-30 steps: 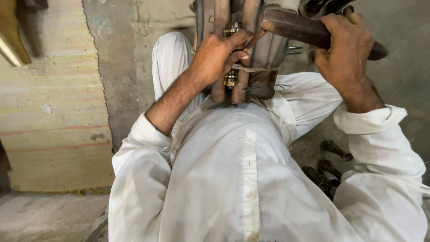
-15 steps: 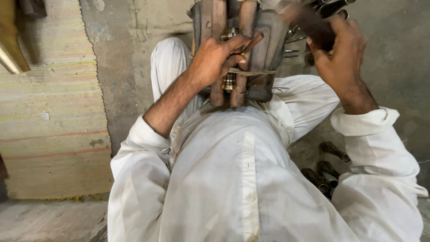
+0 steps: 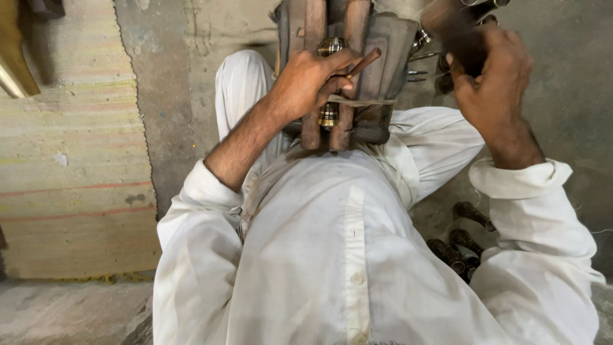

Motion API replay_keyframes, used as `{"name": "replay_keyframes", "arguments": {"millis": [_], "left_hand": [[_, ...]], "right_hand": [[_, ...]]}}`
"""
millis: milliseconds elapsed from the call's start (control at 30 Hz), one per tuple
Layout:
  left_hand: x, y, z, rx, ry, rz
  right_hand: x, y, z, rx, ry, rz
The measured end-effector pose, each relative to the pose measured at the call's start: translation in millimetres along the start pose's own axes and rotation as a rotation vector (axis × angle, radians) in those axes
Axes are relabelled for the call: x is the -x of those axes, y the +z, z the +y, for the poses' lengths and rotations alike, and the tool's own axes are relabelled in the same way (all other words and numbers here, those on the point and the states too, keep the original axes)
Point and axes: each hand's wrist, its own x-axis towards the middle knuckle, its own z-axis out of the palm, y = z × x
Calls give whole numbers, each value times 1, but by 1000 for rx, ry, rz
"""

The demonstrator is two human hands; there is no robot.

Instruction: The person sits on the floor with a brass vase held against a wooden support and decorates its surface, holding a small punch against the metal and striking it with a wooden mallet, rotating the vase to work on different areas.

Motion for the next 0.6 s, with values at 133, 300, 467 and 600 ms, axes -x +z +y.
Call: {"name": "replay_keyframes", "arguments": {"millis": [133,300,467,600], "left_hand": [[3,1,-6,-46,57,30],[15,6,-16,8,23,52],[26,17,-20,83,4,215],[25,19,-19,81,-5,225]], "right_hand": [[0,-4,-2,98,-24,-58],[-6,-7,-10,225,-144,-95],[-23,-9,-21,-207,-43,-26],[-40,-20,-27,88,-177,-20]]}}
